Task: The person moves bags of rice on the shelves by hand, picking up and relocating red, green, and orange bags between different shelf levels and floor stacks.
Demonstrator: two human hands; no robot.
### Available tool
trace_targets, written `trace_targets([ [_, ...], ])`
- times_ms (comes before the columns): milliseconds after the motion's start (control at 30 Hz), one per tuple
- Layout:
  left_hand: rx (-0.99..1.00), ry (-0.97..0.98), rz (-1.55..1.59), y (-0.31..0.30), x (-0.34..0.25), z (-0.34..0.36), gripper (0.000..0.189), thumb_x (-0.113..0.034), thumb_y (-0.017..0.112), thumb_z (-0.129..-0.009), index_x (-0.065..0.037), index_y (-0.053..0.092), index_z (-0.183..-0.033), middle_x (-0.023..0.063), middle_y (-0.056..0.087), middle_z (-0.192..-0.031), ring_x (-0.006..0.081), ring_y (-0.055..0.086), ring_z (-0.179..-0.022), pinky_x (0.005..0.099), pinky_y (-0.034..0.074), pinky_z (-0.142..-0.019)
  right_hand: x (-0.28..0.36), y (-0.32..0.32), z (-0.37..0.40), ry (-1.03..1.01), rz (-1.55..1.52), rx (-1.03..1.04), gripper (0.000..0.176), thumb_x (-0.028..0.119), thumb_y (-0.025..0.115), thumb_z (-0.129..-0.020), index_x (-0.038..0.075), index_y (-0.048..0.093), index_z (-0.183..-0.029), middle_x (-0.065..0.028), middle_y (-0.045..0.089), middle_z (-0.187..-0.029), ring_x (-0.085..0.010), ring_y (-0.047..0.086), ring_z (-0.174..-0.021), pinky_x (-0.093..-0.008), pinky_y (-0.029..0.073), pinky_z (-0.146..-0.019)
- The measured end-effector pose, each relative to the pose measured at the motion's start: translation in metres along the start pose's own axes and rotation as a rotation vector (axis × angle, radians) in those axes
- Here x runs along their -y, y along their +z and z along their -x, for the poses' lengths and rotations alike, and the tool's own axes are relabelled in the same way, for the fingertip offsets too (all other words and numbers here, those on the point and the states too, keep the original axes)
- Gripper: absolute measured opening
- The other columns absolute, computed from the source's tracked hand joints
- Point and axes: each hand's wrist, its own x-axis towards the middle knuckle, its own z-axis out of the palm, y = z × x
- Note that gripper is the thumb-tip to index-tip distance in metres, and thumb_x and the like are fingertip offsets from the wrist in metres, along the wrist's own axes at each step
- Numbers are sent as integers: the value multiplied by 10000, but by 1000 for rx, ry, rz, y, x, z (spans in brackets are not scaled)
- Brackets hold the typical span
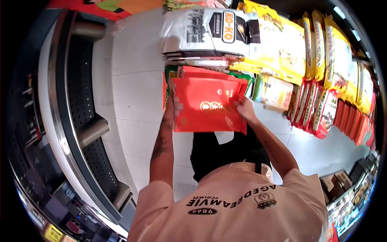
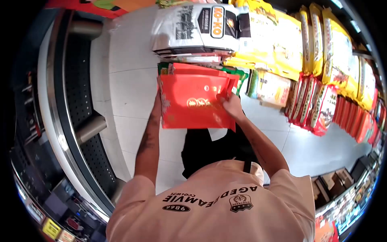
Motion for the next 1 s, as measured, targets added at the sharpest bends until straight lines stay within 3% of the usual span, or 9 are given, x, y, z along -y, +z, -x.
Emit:
trace_targets([
  [100, -18, 35, -366, 10, -18, -57, 436, -380, 521, -868, 12, 516, -1060, 131, 606, -783, 205, 616, -686, 336, 467, -578, -7, 23, -30, 325, 2, 132, 261, 204, 611, -773, -28, 536, -867, -161, 596, -702, -269, 604, -656, -379, 442, -565],
  [233, -96, 159, -964, 19, -15, -97, 425, -360, 552, -859, 32, 534, -1023, 143, 607, -715, 200, 618, -631, 330, 457, -537, -38, 52, -45, 170, 70, 43, 315, 258, 631, -760, -31, 545, -853, -167, 592, -698, -300, 610, -667, -381, 458, -572],
  [267, -152, 461, -1055, 17, 0, -102, 386, -362, 581, -848, 16, 589, -926, 85, 597, -661, 154, 591, -596, 302, 454, -541, -49, 59, -47, 147, 176, 6, 331, 304, 636, -783, -11, 570, -863, -151, 606, -688, -268, 615, -651, -377, 460, -561],
  [333, -11, 337, -777, 5, 16, -105, 318, -258, 662, -795, -18, 569, -982, 70, 624, -716, 153, 607, -613, 293, 475, -565, -32, 40, -61, 630, 65, 230, 460, 474, 562, -828, 39, 588, -976, -122, 648, -836, -226, 626, -784, -392, 466, -628],
  [467, 73, 106, -606, 1, 10, -108, 357, -309, 681, -793, -24, 573, -978, 6, 607, -802, 79, 564, -698, 241, 457, -616, -94, 34, -68, 629, -886, -33, 760, 749, 254, -800, 158, 494, -1214, -58, 576, -1127, -223, 549, -980, -418, 433, -761],
  [533, 119, 87, -587, -2, 8, -108, 365, -321, 681, -797, -28, 572, -985, -1, 600, -835, 68, 553, -731, 234, 453, -635, -120, 34, -80, 810, -1098, 225, 737, 725, 250, -821, 192, 416, -1304, -42, 542, -1202, -214, 549, -974, -355, 443, -783],
  [733, 91, 48, -573, -7, 13, -102, 355, -307, 648, -826, -25, 560, -1022, 10, 606, -848, 80, 559, -724, 241, 457, -651, -99, 60, -95, 847, -961, 211, 709, 723, 299, -811, 192, 466, -1249, -26, 569, -1100, -165, 520, -852, -316, 412, -654],
  [833, 58, 49, -551, -12, 18, -95, 364, -306, 631, -840, -19, 548, -1047, 20, 607, -865, 83, 558, -739, 244, 455, -667, -114, 75, -100, 778, -960, 173, 613, 716, 325, -803, 179, 577, -955, 53, 528, -655, -109, 429, -504, -252, 304, -431],
  [1000, 52, 62, -532, -18, 20, -91, 369, -312, 600, -863, -8, 541, -1064, 15, 589, -872, 100, 555, -767, 249, 451, -692, -116, 68, -103, 812, -1042, 325, 439, 525, 368, -877, 163, 571, -1021, 48, 569, -718, -103, 483, -561, -254, 380, -472],
])
